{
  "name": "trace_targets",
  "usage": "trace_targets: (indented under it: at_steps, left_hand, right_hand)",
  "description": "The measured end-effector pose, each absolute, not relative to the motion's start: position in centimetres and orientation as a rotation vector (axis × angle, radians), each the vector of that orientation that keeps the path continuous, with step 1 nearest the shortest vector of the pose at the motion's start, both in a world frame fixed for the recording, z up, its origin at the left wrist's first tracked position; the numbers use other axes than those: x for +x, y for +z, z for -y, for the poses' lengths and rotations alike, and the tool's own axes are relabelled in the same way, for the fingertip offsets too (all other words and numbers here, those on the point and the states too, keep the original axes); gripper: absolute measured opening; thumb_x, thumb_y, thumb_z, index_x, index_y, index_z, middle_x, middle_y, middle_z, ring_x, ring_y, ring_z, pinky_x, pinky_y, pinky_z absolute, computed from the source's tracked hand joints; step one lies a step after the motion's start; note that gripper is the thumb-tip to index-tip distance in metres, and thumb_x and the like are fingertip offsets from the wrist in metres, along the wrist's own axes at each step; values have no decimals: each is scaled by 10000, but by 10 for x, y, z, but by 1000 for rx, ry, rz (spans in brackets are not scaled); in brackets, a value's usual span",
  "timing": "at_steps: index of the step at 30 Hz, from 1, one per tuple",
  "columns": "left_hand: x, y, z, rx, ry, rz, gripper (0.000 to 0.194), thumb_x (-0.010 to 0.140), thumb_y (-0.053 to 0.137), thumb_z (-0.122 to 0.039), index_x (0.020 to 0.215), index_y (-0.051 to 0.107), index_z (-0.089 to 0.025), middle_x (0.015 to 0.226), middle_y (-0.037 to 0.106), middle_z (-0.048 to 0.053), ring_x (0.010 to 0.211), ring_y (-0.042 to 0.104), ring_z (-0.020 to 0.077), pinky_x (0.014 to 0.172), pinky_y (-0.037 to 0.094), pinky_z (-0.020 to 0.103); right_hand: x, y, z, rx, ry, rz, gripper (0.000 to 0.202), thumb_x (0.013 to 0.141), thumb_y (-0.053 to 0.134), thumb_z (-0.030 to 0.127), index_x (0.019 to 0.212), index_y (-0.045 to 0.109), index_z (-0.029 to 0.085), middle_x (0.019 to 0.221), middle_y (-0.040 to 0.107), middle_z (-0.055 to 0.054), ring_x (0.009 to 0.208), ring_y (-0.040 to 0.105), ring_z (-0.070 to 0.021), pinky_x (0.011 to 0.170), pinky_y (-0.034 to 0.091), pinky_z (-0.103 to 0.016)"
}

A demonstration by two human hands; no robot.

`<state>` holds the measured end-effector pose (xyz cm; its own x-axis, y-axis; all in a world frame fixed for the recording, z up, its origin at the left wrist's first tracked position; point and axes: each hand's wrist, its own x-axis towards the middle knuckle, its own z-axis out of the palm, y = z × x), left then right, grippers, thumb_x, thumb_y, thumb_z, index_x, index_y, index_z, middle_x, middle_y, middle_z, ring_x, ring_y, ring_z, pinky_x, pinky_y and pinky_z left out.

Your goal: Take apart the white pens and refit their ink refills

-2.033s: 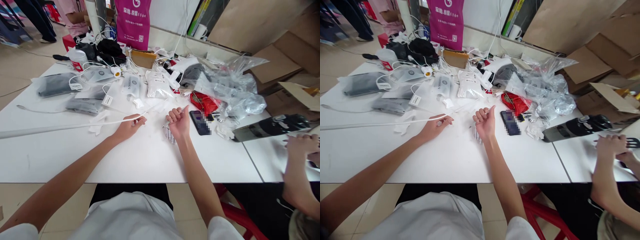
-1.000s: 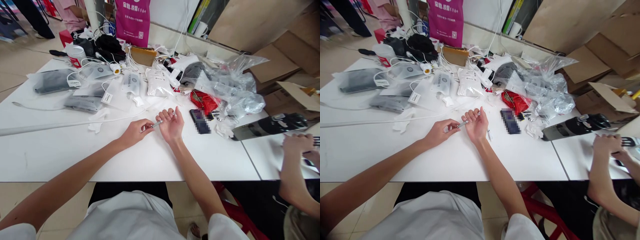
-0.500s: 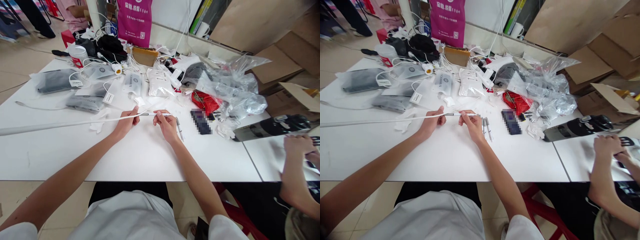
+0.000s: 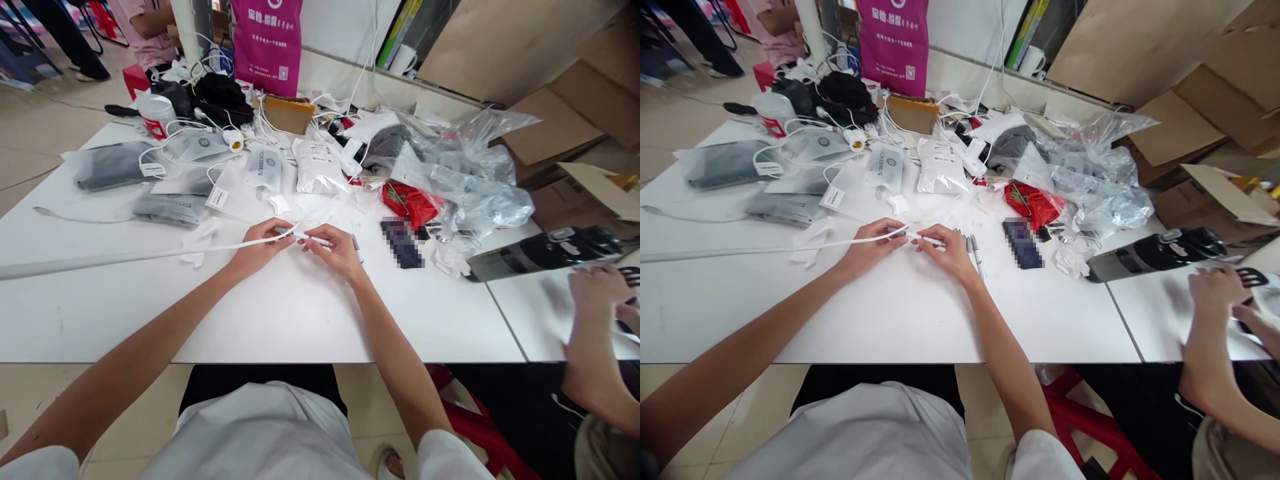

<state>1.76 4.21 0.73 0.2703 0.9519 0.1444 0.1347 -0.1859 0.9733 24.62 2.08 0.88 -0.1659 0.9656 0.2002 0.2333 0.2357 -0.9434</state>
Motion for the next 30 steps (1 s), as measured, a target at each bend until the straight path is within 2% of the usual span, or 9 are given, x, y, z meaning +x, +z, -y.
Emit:
trace_targets:
  at_steps: [3,6,11,14,17,22,24,26,30]
  left_hand:
    - [15,6,-44,1722,1026,-1093,278,894,799,-478,1014,815,-228,1036,804,55,870,668,206,769,490,317]
    - [14,3,-44,1846,985,-1163,301,955,724,-523,967,826,-240,963,784,43,773,604,196,736,465,329]
    - [16,-1,-43,1994,931,-1177,391,1011,628,-562,887,827,-249,856,731,57,852,613,244,814,481,357]
    - [16,-3,-42,2024,920,-1139,379,1044,579,-526,957,827,-254,872,736,58,907,621,257,838,477,361]
    - [16,-3,-43,2046,895,-1154,383,1079,516,-479,969,795,-241,836,714,42,846,605,233,820,452,352]
    - [13,0,-45,2151,835,-1225,443,1104,451,-431,780,650,-205,715,601,22,712,536,195,752,413,335]
    - [13,2,-44,2119,812,-1197,428,1111,439,-433,815,650,-208,759,641,21,726,565,190,763,433,324]
    - [13,4,-43,2067,794,-1138,355,1101,477,-440,928,691,-218,865,713,22,794,628,194,804,465,316]
    - [13,1,-43,2022,763,-1057,270,1062,586,-473,1086,728,-245,1068,781,27,982,706,223,906,506,326]
  right_hand:
    - [253,5,-24,-1192,710,1912,249,1025,667,451,1150,754,254,1091,813,-79,966,768,-243,877,575,-389]
    - [256,2,-27,-1159,484,2188,290,1092,512,297,1299,712,264,1162,772,-100,1033,730,-258,922,532,-409]
    - [252,-4,-26,-1225,345,2274,291,1063,430,133,1227,658,211,1207,728,-139,1121,683,-295,987,482,-441]
    - [246,-4,-24,-1253,344,2293,197,1102,485,258,1228,626,204,1107,718,-131,1032,666,-295,932,482,-417]
    - [243,-5,-24,-1232,288,2364,276,1136,467,400,1263,636,222,1070,717,-123,1001,641,-291,904,466,-407]
    - [246,-5,-26,-1335,154,2328,248,1144,419,331,1192,636,221,1140,719,-139,1018,646,-300,893,462,-416]
    - [248,-4,-25,-1317,183,2321,234,1142,426,315,1269,604,232,1150,724,-124,1007,659,-289,893,471,-404]
    - [247,-2,-24,-1284,165,2379,257,1149,427,349,1308,600,243,1107,731,-104,995,661,-278,893,465,-394]
    - [245,0,-23,-1318,6,2490,326,1167,375,358,1156,671,223,1033,723,-99,967,648,-262,865,426,-389]
